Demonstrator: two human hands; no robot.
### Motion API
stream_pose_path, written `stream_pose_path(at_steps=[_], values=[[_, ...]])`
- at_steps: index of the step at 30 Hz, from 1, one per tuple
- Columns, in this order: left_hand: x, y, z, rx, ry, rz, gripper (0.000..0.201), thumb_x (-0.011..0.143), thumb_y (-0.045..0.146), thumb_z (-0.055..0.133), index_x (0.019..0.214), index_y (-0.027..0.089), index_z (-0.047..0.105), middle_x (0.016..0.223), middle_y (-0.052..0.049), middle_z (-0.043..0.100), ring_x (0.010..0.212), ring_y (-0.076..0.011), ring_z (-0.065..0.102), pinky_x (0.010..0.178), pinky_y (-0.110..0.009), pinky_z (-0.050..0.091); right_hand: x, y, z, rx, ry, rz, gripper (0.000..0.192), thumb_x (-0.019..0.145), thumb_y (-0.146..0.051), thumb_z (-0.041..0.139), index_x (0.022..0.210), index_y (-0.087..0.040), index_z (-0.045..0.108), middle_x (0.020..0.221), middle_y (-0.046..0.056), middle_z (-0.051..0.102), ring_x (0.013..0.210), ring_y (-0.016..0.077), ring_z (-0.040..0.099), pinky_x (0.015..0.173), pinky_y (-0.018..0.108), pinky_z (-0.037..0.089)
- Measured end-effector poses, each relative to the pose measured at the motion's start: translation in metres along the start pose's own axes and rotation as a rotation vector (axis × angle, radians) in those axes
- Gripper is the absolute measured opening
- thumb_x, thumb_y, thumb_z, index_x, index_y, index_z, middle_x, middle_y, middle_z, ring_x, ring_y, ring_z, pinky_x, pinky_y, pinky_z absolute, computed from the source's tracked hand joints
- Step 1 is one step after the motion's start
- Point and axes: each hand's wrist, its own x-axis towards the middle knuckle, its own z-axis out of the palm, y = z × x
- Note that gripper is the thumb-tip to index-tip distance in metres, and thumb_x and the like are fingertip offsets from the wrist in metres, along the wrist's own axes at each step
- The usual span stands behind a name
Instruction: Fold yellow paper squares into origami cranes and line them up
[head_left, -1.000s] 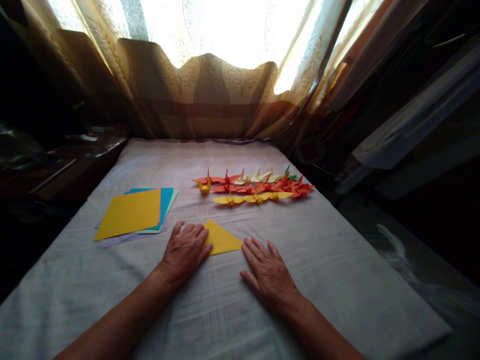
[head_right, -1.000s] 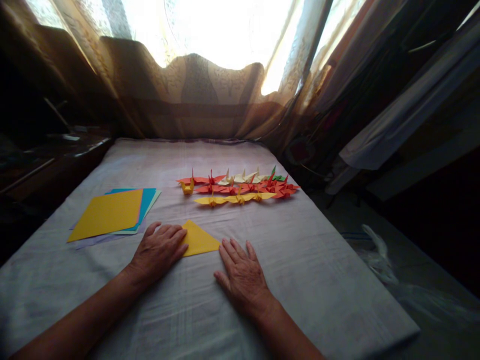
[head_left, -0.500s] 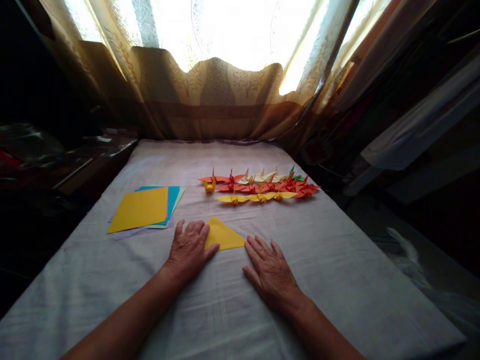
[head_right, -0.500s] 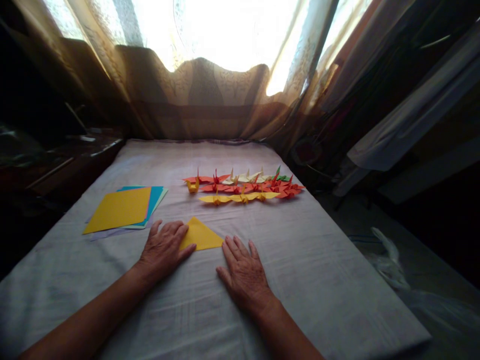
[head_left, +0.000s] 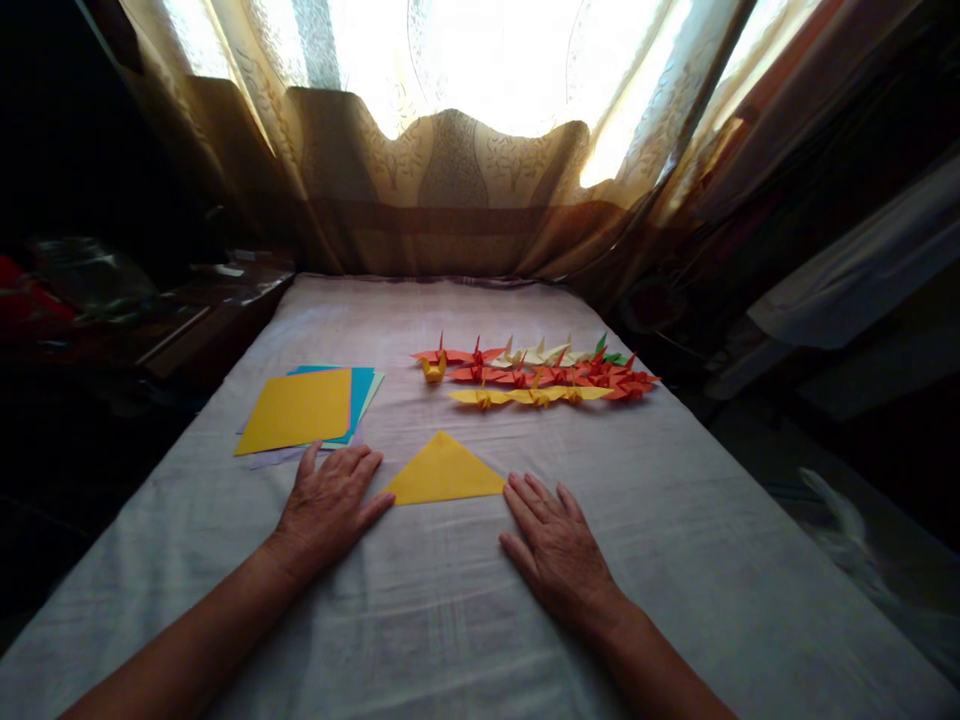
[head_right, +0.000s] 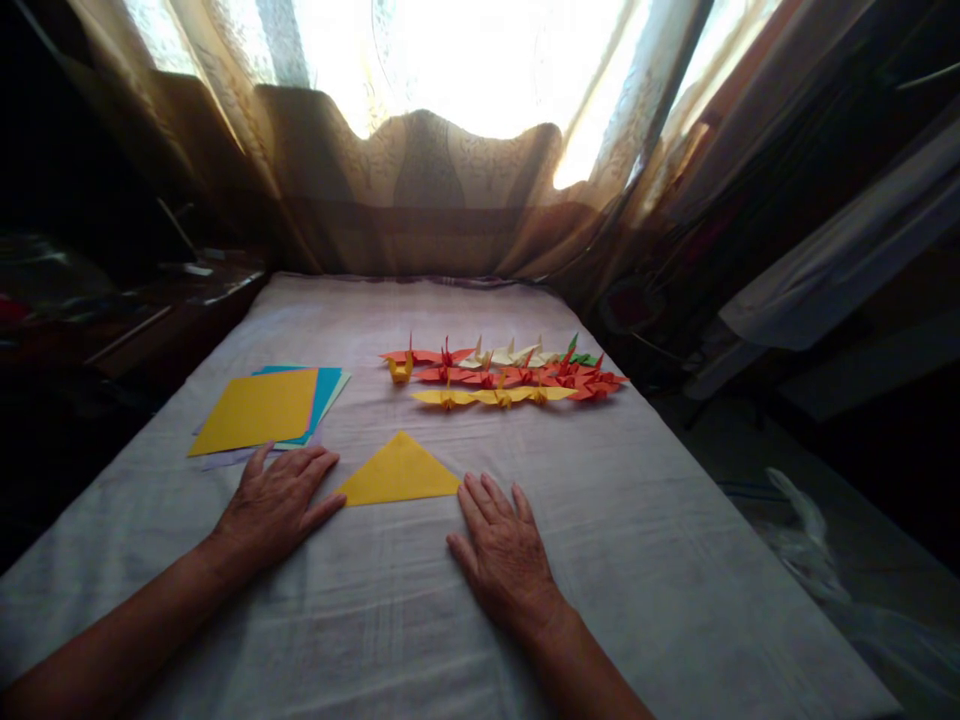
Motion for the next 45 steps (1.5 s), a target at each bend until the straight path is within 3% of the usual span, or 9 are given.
stream_pose_path(at_steps=[10, 18, 22, 30, 36, 41, 45], values=[[0.000, -0.007, -0.008, -0.065, -0.061, -0.016, 0.033, 0.091, 0.038, 0.057, 0.119, 0.022, 0.065, 0.124, -0.014, 0.067, 0.116, -0.0344, 0.061, 0.111, -0.067, 0.023, 0.000, 0.003, 0.005, -0.019, 0.087, -0.047, 0.049, 0.095, -0.032, 0.049, 0.143, -0.019, 0.050, 0.149, 0.010, 0.047, 0.138, 0.0308, 0.043, 0.111, 0.057, 0.031], [0.017, 0.027, -0.007, -0.248, -0.041, -0.016, 0.024, 0.088, 0.037, 0.064, 0.107, 0.022, 0.069, 0.115, -0.009, 0.070, 0.111, -0.0303, 0.063, 0.112, -0.060, 0.026, -0.003, 0.005, 0.014, -0.009, 0.263, -0.080, 0.048, 0.092, -0.026, 0.049, 0.140, -0.018, 0.052, 0.143, 0.013, 0.055, 0.133, 0.0289, 0.049, 0.110, 0.052, 0.036], [0.023, 0.034, -0.004, -0.303, -0.059, -0.023, 0.025, 0.086, 0.033, 0.067, 0.108, 0.022, 0.067, 0.116, -0.008, 0.070, 0.113, -0.0300, 0.062, 0.111, -0.059, 0.026, -0.002, 0.007, 0.018, -0.016, 0.343, -0.059, 0.048, 0.092, -0.026, 0.048, 0.137, -0.013, 0.053, 0.140, 0.015, 0.058, 0.130, 0.0291, 0.052, 0.108, 0.050, 0.039], [0.019, 0.040, 0.009, -0.421, 0.043, -0.002, 0.025, 0.083, 0.024, 0.066, 0.108, 0.024, 0.063, 0.108, -0.005, 0.072, 0.105, -0.0266, 0.065, 0.110, -0.056, 0.030, -0.001, 0.008, 0.021, 0.033, 0.417, -0.036, 0.041, 0.090, -0.025, 0.052, 0.129, -0.014, 0.058, 0.133, 0.016, 0.062, 0.125, 0.0302, 0.056, 0.105, 0.051, 0.042], [0.020, 0.042, 0.011, -0.509, 0.127, 0.034, 0.013, 0.084, 0.018, 0.058, 0.094, 0.023, 0.063, 0.092, -0.003, 0.072, 0.090, -0.0223, 0.066, 0.103, -0.050, 0.038, -0.002, 0.010, 0.017, 0.120, 0.490, -0.090, 0.032, 0.090, -0.024, 0.054, 0.121, -0.018, 0.060, 0.131, 0.014, 0.064, 0.120, 0.0286, 0.058, 0.103, 0.049, 0.044], [0.025, 0.040, 0.009, -0.555, 0.170, 0.065, 0.010, 0.087, 0.019, 0.055, 0.083, 0.023, 0.063, 0.080, -0.001, 0.072, 0.079, -0.0199, 0.067, 0.099, -0.046, 0.041, -0.001, 0.010, 0.012, 0.202, 0.600, -0.178, 0.013, 0.091, -0.020, 0.054, 0.102, -0.021, 0.061, 0.121, 0.011, 0.068, 0.115, 0.0243, 0.061, 0.099, 0.043, 0.047], [0.033, 0.036, 0.011, -0.536, 0.213, 0.082, 0.013, 0.091, 0.024, 0.054, 0.098, 0.023, 0.066, 0.087, -0.003, 0.075, 0.084, -0.0206, 0.069, 0.101, -0.048, 0.040, 0.003, 0.007, 0.005, 0.232, 0.670, -0.223, 0.011, 0.091, -0.017, 0.053, 0.092, -0.024, 0.061, 0.112, 0.007, 0.071, 0.110, 0.0212, 0.064, 0.097, 0.039, 0.048]])
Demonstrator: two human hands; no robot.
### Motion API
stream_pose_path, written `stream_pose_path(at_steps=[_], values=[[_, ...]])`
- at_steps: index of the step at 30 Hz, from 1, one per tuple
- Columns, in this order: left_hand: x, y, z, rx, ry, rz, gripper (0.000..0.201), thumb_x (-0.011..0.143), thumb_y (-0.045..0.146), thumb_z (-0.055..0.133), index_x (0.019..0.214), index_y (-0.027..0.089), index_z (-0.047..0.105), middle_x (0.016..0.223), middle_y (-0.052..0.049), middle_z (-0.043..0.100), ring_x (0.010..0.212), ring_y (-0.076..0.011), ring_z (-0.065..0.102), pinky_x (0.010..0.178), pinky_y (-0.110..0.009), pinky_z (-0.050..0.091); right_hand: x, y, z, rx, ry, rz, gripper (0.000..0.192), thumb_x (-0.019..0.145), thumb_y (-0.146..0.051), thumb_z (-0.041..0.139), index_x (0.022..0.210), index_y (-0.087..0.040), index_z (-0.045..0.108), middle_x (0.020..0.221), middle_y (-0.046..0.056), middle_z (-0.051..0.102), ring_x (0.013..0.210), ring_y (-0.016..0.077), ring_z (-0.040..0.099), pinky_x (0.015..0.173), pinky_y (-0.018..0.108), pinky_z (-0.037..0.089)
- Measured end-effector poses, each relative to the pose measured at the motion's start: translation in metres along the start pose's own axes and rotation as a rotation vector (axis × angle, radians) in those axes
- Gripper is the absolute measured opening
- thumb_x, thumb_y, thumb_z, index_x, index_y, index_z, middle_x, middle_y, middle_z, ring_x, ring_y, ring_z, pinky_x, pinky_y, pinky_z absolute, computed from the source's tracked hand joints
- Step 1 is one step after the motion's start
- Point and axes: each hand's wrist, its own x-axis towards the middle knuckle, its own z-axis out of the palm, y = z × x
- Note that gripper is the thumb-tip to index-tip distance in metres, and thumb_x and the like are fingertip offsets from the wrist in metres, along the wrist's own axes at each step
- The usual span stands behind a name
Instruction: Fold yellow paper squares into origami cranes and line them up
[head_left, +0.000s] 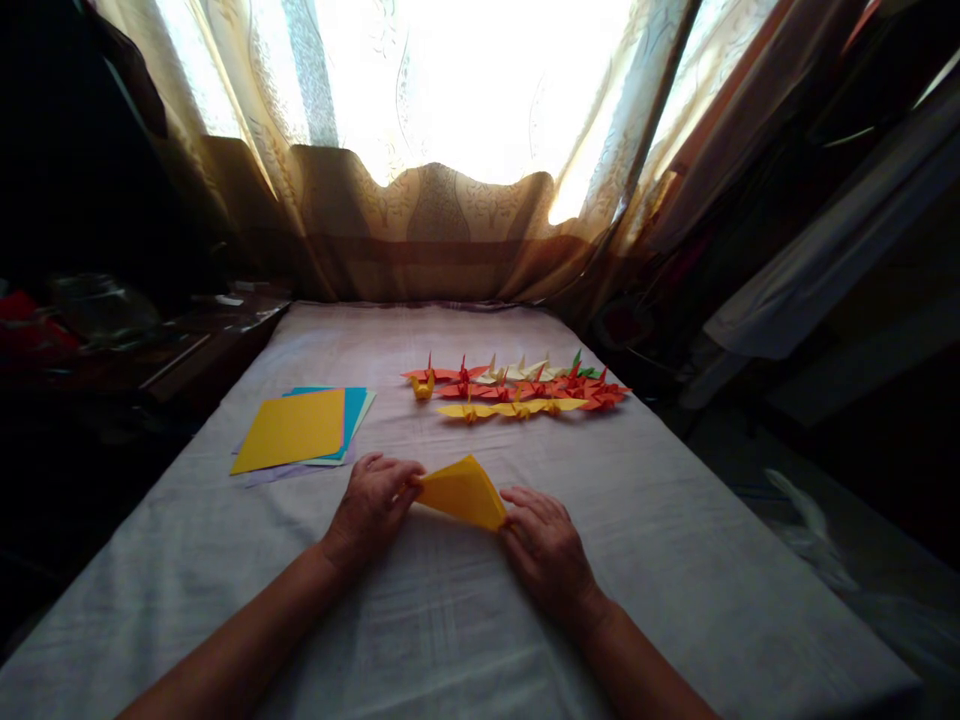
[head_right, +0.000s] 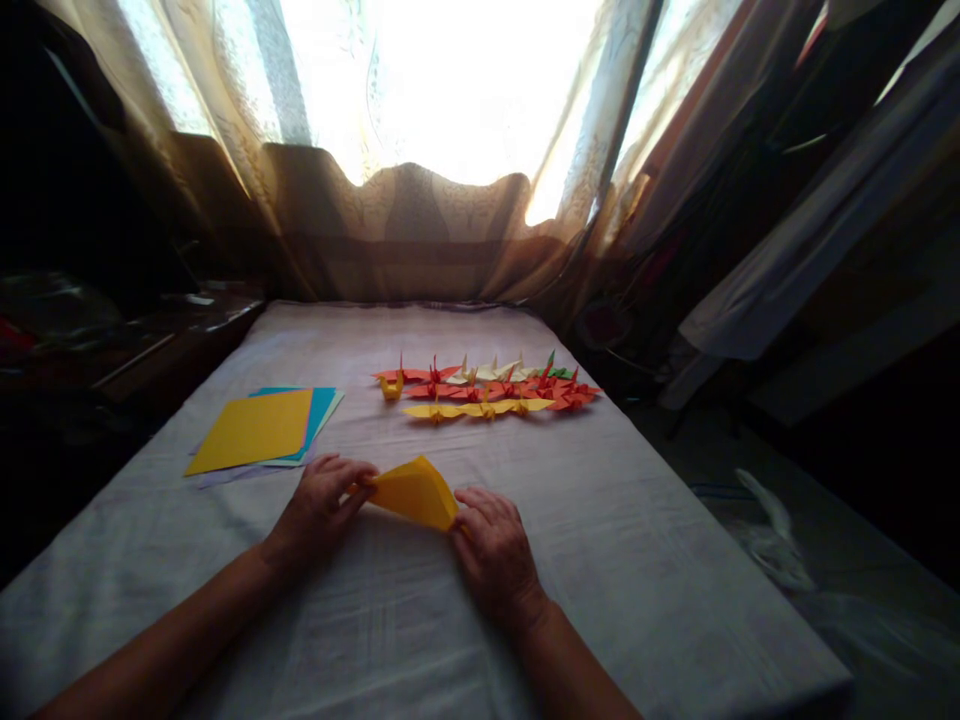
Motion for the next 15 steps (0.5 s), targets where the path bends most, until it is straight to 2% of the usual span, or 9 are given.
stream_pose_path(at_steps=[3, 7, 9, 11, 13, 15], values=[[0.009, -0.004, 0.003, 0.065, 0.023, 0.042, 0.024, 0.094, 0.023, 0.051, 0.113, 0.025, 0.065, 0.093, -0.004, 0.076, 0.089, -0.0210, 0.069, 0.103, -0.049, 0.038, 0.008, -0.004, -0.003, -0.020, 0.064, -0.037, 0.011, 0.090, -0.016, 0.053, 0.091, -0.023, 0.061, 0.117, 0.009, 0.070, 0.114, 0.0216, 0.062, 0.097, 0.039, 0.047], [0.022, -0.003, 0.006, 0.144, 0.026, 0.079, 0.031, 0.096, 0.020, 0.045, 0.119, 0.028, 0.065, 0.105, -0.005, 0.076, 0.101, -0.0213, 0.068, 0.107, -0.049, 0.037, 0.018, -0.010, -0.009, -0.062, 0.078, -0.068, 0.013, 0.091, -0.016, 0.052, 0.088, -0.022, 0.063, 0.121, 0.009, 0.069, 0.122, 0.0231, 0.059, 0.100, 0.040, 0.046], [0.026, 0.000, 0.005, 0.174, 0.036, 0.089, 0.032, 0.096, 0.019, 0.047, 0.120, 0.028, 0.066, 0.124, -0.007, 0.070, 0.119, -0.0253, 0.061, 0.107, -0.051, 0.037, 0.019, -0.012, -0.011, -0.080, 0.054, -0.051, 0.016, 0.092, -0.017, 0.050, 0.091, -0.023, 0.064, 0.109, 0.007, 0.074, 0.117, 0.0222, 0.063, 0.101, 0.040, 0.045], [0.028, 0.003, 0.002, 0.181, 0.048, 0.101, 0.031, 0.093, 0.019, 0.051, 0.118, 0.028, 0.067, 0.142, -0.010, 0.057, 0.134, -0.0300, 0.049, 0.107, -0.053, 0.037, 0.020, -0.012, -0.012, -0.092, 0.033, -0.049, 0.018, 0.092, -0.016, 0.049, 0.095, -0.024, 0.065, 0.093, 0.004, 0.076, 0.109, 0.0207, 0.067, 0.102, 0.039, 0.044], [0.027, 0.006, -0.002, 0.143, 0.047, 0.122, 0.027, 0.091, 0.022, 0.055, 0.115, 0.026, 0.067, 0.147, -0.011, 0.051, 0.137, -0.0312, 0.044, 0.107, -0.053, 0.038, 0.020, -0.011, -0.010, -0.107, 0.020, -0.072, 0.018, 0.091, -0.014, 0.050, 0.093, -0.024, 0.065, 0.082, 0.003, 0.076, 0.105, 0.0196, 0.069, 0.104, 0.038, 0.042], [0.024, 0.010, -0.008, 0.070, 0.021, 0.153, 0.021, 0.090, 0.024, 0.058, 0.109, 0.025, 0.066, 0.142, -0.011, 0.057, 0.133, -0.0290, 0.049, 0.109, -0.052, 0.037, 0.021, -0.011, -0.008, -0.139, 0.025, -0.107, 0.017, 0.091, -0.012, 0.052, 0.089, -0.024, 0.064, 0.075, 0.001, 0.074, 0.104, 0.0192, 0.069, 0.105, 0.037, 0.040]])
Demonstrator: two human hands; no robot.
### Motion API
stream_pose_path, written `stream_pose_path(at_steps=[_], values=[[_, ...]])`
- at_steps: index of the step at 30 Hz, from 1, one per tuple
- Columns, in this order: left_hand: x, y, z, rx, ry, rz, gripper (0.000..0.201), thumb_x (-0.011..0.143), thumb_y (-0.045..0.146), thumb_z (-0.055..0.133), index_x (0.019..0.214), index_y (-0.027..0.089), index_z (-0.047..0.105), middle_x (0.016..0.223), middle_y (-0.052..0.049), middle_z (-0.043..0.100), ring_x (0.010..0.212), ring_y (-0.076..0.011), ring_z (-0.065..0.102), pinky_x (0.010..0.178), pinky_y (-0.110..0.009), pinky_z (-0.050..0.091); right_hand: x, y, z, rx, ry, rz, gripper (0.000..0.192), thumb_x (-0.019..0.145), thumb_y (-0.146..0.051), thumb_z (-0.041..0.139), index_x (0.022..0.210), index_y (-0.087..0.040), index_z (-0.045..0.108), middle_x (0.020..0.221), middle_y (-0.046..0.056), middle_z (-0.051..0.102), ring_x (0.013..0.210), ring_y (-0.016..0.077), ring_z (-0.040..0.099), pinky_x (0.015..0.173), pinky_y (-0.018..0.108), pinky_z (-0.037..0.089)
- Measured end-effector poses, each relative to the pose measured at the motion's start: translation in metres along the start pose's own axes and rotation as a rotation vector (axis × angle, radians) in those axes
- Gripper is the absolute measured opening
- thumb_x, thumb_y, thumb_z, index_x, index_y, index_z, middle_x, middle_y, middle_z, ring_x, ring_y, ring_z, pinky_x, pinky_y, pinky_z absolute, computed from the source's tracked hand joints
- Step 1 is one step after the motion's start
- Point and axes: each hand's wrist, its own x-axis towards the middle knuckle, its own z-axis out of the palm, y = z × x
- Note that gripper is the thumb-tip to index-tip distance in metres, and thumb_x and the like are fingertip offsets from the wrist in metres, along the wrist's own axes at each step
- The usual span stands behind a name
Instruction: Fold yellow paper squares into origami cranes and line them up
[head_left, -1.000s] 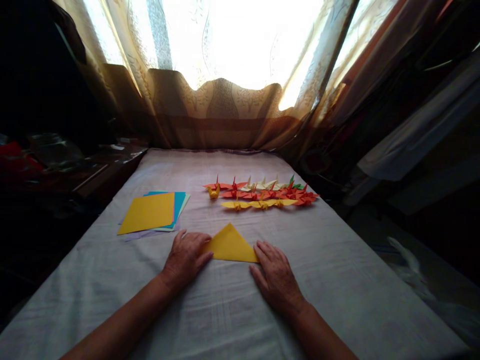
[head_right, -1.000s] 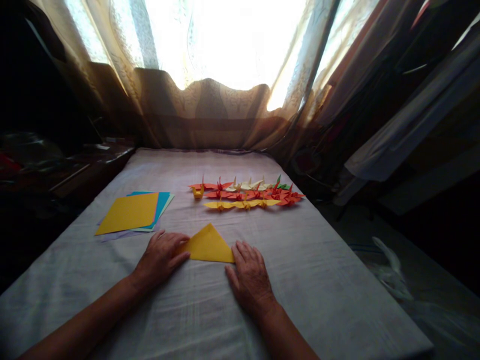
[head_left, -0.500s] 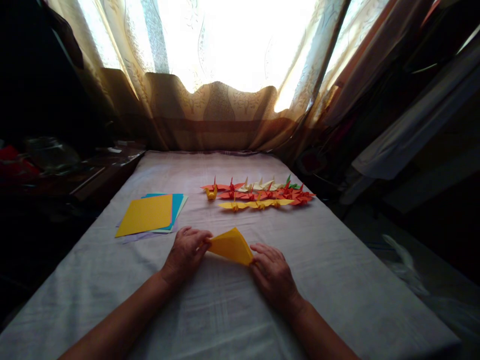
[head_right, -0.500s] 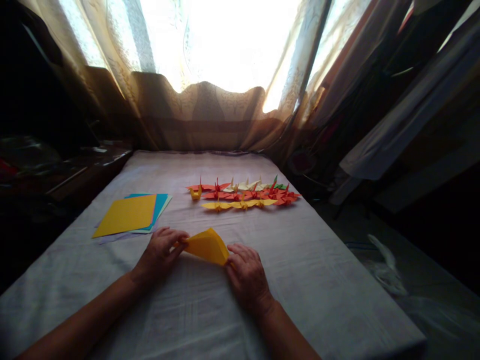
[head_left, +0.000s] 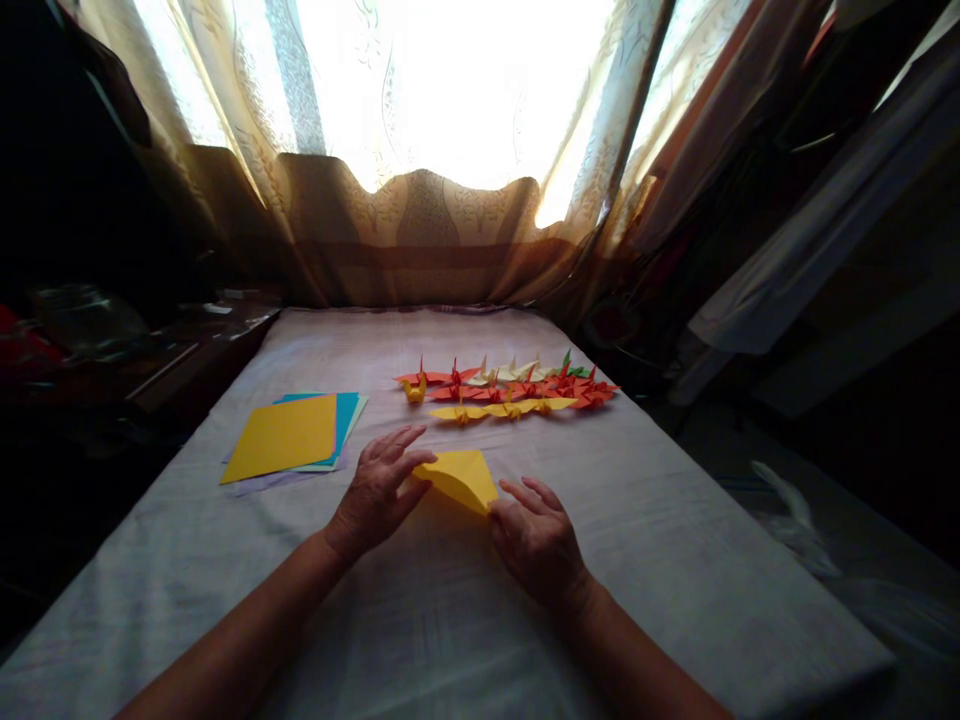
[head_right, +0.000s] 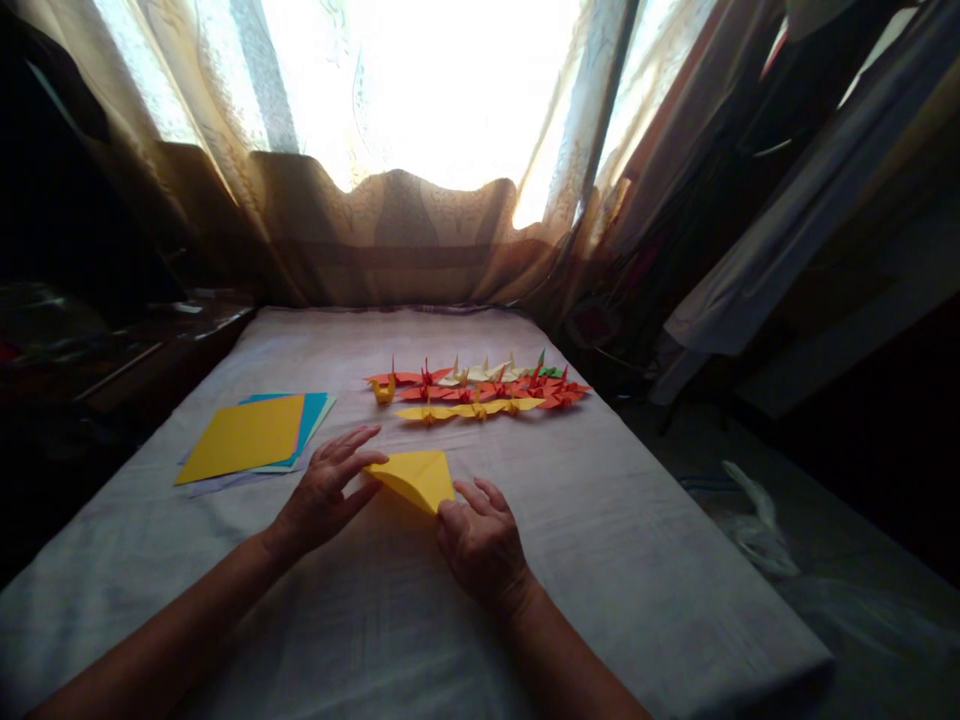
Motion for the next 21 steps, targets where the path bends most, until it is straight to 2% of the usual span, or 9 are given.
stream_pose_path(at_steps=[4, 7, 10, 15, 18, 21], values=[[-0.006, 0.007, -0.012, -0.133, -0.056, 0.036, 0.018, 0.090, 0.025, 0.059, 0.107, 0.024, 0.063, 0.111, -0.006, 0.074, 0.107, -0.0217, 0.068, 0.111, -0.051, 0.033, 0.003, -0.003, 0.005, -0.078, -0.004, -0.036, 0.020, 0.094, -0.011, 0.050, 0.087, -0.024, 0.064, 0.071, 0.000, 0.073, 0.100, 0.0179, 0.070, 0.105, 0.035, 0.040], [-0.014, 0.005, -0.019, -0.145, -0.136, 0.074, 0.010, 0.093, 0.024, 0.055, 0.097, 0.025, 0.064, 0.099, -0.002, 0.077, 0.096, -0.0179, 0.071, 0.112, -0.047, 0.032, 0.004, -0.004, 0.008, -0.060, -0.051, -0.046, 0.023, 0.094, -0.011, 0.049, 0.087, -0.025, 0.065, 0.076, 0.000, 0.074, 0.101, 0.0169, 0.069, 0.105, 0.035, 0.040], [-0.029, -0.006, -0.018, -0.156, -0.232, 0.093, 0.014, 0.093, 0.021, 0.049, 0.090, 0.024, 0.063, 0.107, -0.003, 0.076, 0.101, -0.0174, 0.070, 0.111, -0.042, 0.035, 0.002, -0.003, 0.010, 0.030, -0.102, -0.100, 0.023, 0.092, -0.010, 0.048, 0.095, -0.024, 0.066, 0.085, 0.001, 0.075, 0.105, 0.0176, 0.068, 0.108, 0.037, 0.039], [-0.061, -0.023, -0.007, -0.227, -0.315, 0.014, 0.017, 0.088, 0.017, 0.046, 0.093, 0.024, 0.061, 0.119, -0.006, 0.073, 0.115, -0.0197, 0.065, 0.110, -0.042, 0.038, 0.000, 0.005, 0.014, 0.079, -0.251, -0.130, 0.032, 0.088, -0.015, 0.056, 0.117, -0.025, 0.065, 0.123, 0.006, 0.070, 0.122, 0.0236, 0.059, 0.109, 0.044, 0.038], [-0.072, -0.024, -0.007, -0.266, -0.313, -0.017, 0.021, 0.088, 0.018, 0.045, 0.099, 0.024, 0.061, 0.121, -0.007, 0.072, 0.120, -0.0212, 0.063, 0.113, -0.045, 0.036, 0.002, 0.011, 0.015, 0.092, -0.335, -0.145, 0.030, 0.088, -0.019, 0.059, 0.115, -0.027, 0.067, 0.128, 0.007, 0.067, 0.128, 0.0254, 0.055, 0.110, 0.046, 0.037], [-0.073, -0.021, -0.013, -0.299, -0.349, -0.040, 0.023, 0.088, 0.020, 0.047, 0.104, 0.024, 0.063, 0.123, -0.008, 0.071, 0.128, -0.0240, 0.057, 0.116, -0.049, 0.031, 0.006, 0.015, 0.015, 0.140, -0.379, -0.170, 0.021, 0.088, -0.020, 0.060, 0.105, -0.027, 0.069, 0.125, 0.003, 0.069, 0.129, 0.0251, 0.054, 0.111, 0.045, 0.036]])
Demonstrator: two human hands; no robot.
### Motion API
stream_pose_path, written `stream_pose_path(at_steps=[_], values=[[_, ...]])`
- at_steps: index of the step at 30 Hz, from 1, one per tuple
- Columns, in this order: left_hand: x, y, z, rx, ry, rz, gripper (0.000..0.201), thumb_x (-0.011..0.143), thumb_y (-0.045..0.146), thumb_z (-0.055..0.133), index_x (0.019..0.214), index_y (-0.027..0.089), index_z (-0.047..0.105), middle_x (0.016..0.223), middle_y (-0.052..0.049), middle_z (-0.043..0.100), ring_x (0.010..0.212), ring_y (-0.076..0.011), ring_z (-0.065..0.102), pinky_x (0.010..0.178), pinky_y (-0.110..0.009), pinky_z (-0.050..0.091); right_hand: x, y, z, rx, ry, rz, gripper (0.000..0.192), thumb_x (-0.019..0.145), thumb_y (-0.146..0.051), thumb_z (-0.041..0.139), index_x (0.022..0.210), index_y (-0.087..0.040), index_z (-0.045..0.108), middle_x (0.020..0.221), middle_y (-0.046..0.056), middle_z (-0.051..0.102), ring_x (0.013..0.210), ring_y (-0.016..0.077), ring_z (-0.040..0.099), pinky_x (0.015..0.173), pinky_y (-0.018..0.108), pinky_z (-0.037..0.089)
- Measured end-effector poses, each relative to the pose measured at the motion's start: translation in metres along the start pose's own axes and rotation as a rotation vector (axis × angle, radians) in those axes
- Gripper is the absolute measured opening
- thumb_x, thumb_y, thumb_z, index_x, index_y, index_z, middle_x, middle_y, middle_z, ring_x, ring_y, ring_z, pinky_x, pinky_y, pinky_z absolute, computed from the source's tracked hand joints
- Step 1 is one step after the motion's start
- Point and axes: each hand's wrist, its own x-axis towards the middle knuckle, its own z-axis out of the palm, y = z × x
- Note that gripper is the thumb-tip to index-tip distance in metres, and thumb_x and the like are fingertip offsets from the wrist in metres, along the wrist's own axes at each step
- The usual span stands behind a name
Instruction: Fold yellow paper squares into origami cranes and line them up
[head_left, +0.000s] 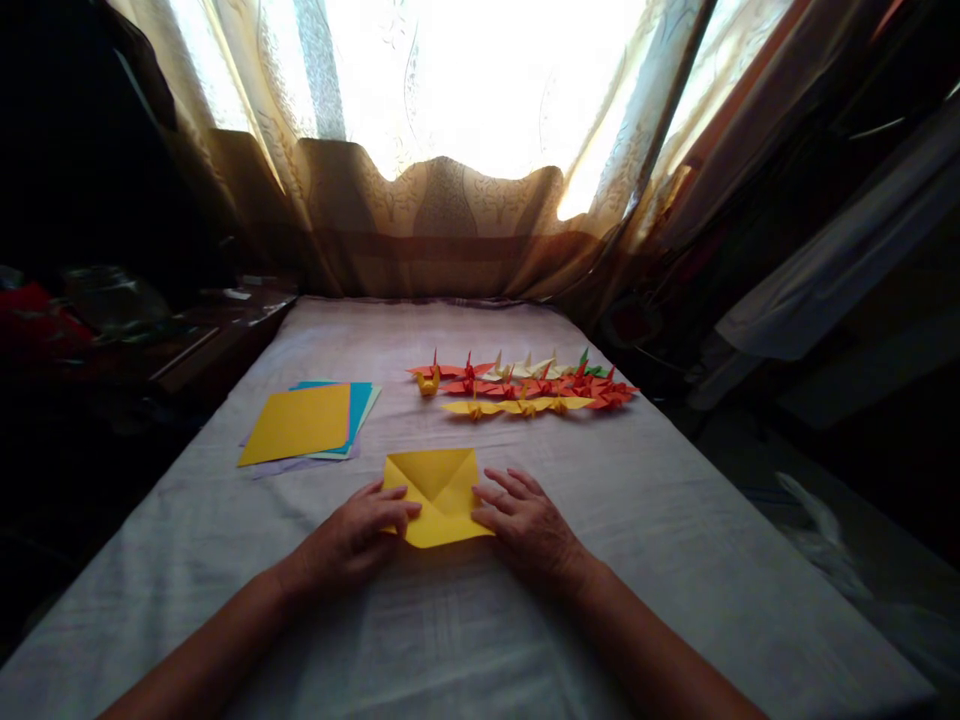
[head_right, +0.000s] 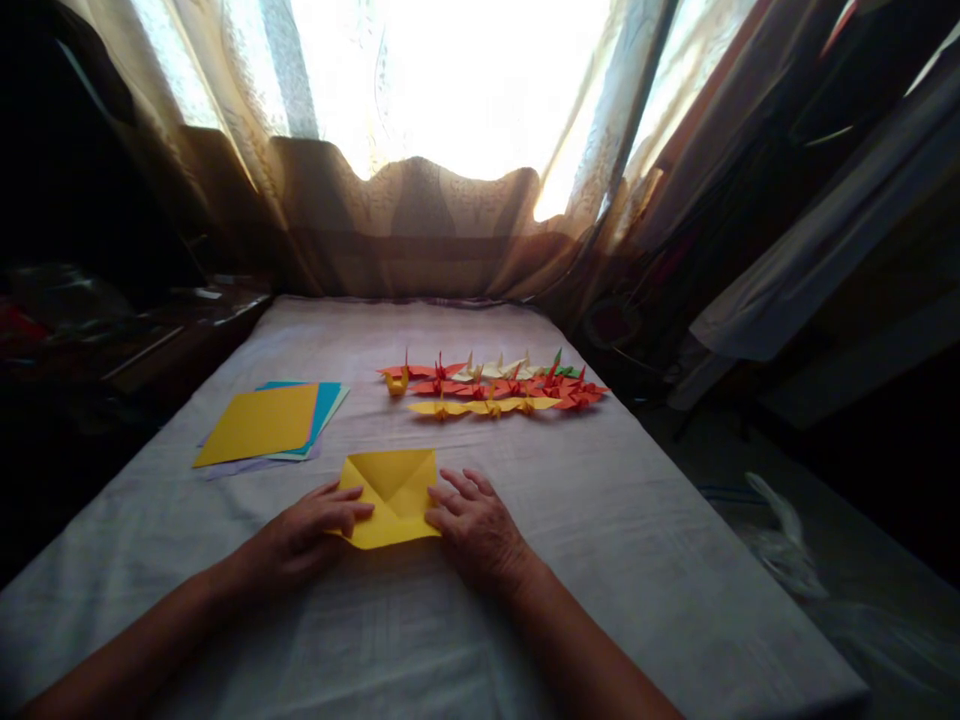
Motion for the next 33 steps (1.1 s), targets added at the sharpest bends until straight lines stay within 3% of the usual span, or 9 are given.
stream_pose_path(at_steps=[6, 9, 12, 14, 17, 20, 26, 29, 33], values=[[0.004, 0.002, -0.009, -0.100, 0.008, -0.118, 0.024, 0.088, 0.029, 0.054, 0.108, 0.025, 0.067, 0.116, -0.006, 0.074, 0.119, -0.0247, 0.063, 0.115, -0.050, 0.033, 0.005, 0.001, 0.000, 0.148, -0.048, 0.077, 0.019, 0.089, -0.018, 0.053, 0.097, -0.025, 0.068, 0.107, 0.002, 0.075, 0.124, 0.0216, 0.058, 0.109, 0.044, 0.035], [0.012, 0.004, -0.009, -0.180, 0.096, -0.301, 0.028, 0.091, 0.037, 0.051, 0.111, 0.023, 0.065, 0.099, -0.004, 0.077, 0.092, -0.0216, 0.073, 0.090, -0.036, 0.056, 0.010, -0.001, 0.005, 0.217, -0.015, 0.253, 0.023, 0.086, -0.016, 0.050, 0.094, -0.025, 0.069, 0.100, 0.002, 0.076, 0.112, 0.0210, 0.064, 0.103, 0.042, 0.038], [0.023, 0.004, -0.008, -0.137, 0.158, -0.420, 0.049, 0.090, 0.037, 0.053, 0.137, 0.024, 0.050, 0.096, -0.001, 0.076, 0.075, -0.0191, 0.073, 0.072, -0.031, 0.059, 0.018, -0.005, 0.013, 0.220, 0.068, 0.433, 0.018, 0.086, -0.021, 0.052, 0.073, -0.023, 0.064, 0.083, 0.001, 0.074, 0.085, 0.0184, 0.068, 0.087, 0.034, 0.045], [0.029, 0.006, -0.005, 0.029, 0.275, -0.374, 0.061, 0.088, 0.031, 0.056, 0.146, 0.024, 0.041, 0.120, -0.007, 0.070, 0.098, -0.0226, 0.071, 0.085, -0.036, 0.058, 0.024, -0.007, 0.018, 0.171, 0.114, 0.504, 0.020, 0.086, -0.024, 0.056, 0.067, -0.022, 0.059, 0.070, 0.000, 0.069, 0.073, 0.0173, 0.064, 0.077, 0.031, 0.043], [0.034, 0.016, 0.003, 0.337, 0.374, -0.176, 0.044, 0.090, 0.022, 0.053, 0.133, 0.024, 0.056, 0.147, -0.011, 0.050, 0.137, -0.0301, 0.046, 0.112, -0.050, 0.039, 0.030, -0.010, 0.023, 0.084, 0.156, 0.535, 0.022, 0.086, -0.024, 0.058, 0.064, -0.022, 0.055, 0.065, -0.001, 0.064, 0.070, 0.0173, 0.061, 0.076, 0.031, 0.040], [0.036, 0.031, 0.017, 0.447, 0.252, 0.020, 0.030, 0.095, 0.019, 0.049, 0.118, 0.026, 0.067, 0.134, -0.006, 0.064, 0.135, -0.0282, 0.048, 0.118, -0.052, 0.029, 0.033, -0.014, 0.023, 0.058, 0.156, 0.533, 0.024, 0.086, -0.022, 0.058, 0.063, -0.022, 0.054, 0.065, 0.000, 0.063, 0.071, 0.0177, 0.059, 0.079, 0.032, 0.038], [0.034, 0.042, 0.038, 0.384, 0.040, 0.062, 0.049, 0.097, 0.040, 0.052, 0.143, 0.022, 0.050, 0.138, -0.008, 0.061, 0.131, -0.0290, 0.052, 0.117, -0.051, 0.029, 0.033, -0.017, 0.025, 0.054, 0.171, 0.537, 0.022, 0.087, -0.022, 0.057, 0.065, -0.022, 0.056, 0.067, 0.002, 0.063, 0.075, 0.0200, 0.060, 0.082, 0.035, 0.037], [0.033, 0.037, 0.039, 0.366, -0.027, 0.049, 0.057, 0.096, 0.045, 0.051, 0.148, 0.023, 0.043, 0.144, -0.008, 0.056, 0.136, -0.0300, 0.047, 0.117, -0.052, 0.028, 0.030, -0.017, 0.030, 0.045, 0.222, 0.534, 0.011, 0.089, -0.023, 0.055, 0.092, -0.020, 0.065, 0.072, 0.003, 0.065, 0.077, 0.0212, 0.060, 0.085, 0.036, 0.038], [0.034, 0.035, 0.035, 0.333, -0.073, 0.022, 0.060, 0.096, 0.050, 0.051, 0.150, 0.026, 0.039, 0.148, -0.008, 0.052, 0.139, -0.0295, 0.043, 0.119, -0.050, 0.025, 0.028, -0.016, 0.034, 0.053, 0.258, 0.520, 0.040, 0.091, -0.024, 0.051, 0.129, -0.014, 0.053, 0.070, 0.001, 0.063, 0.073, 0.0214, 0.059, 0.086, 0.038, 0.039]])
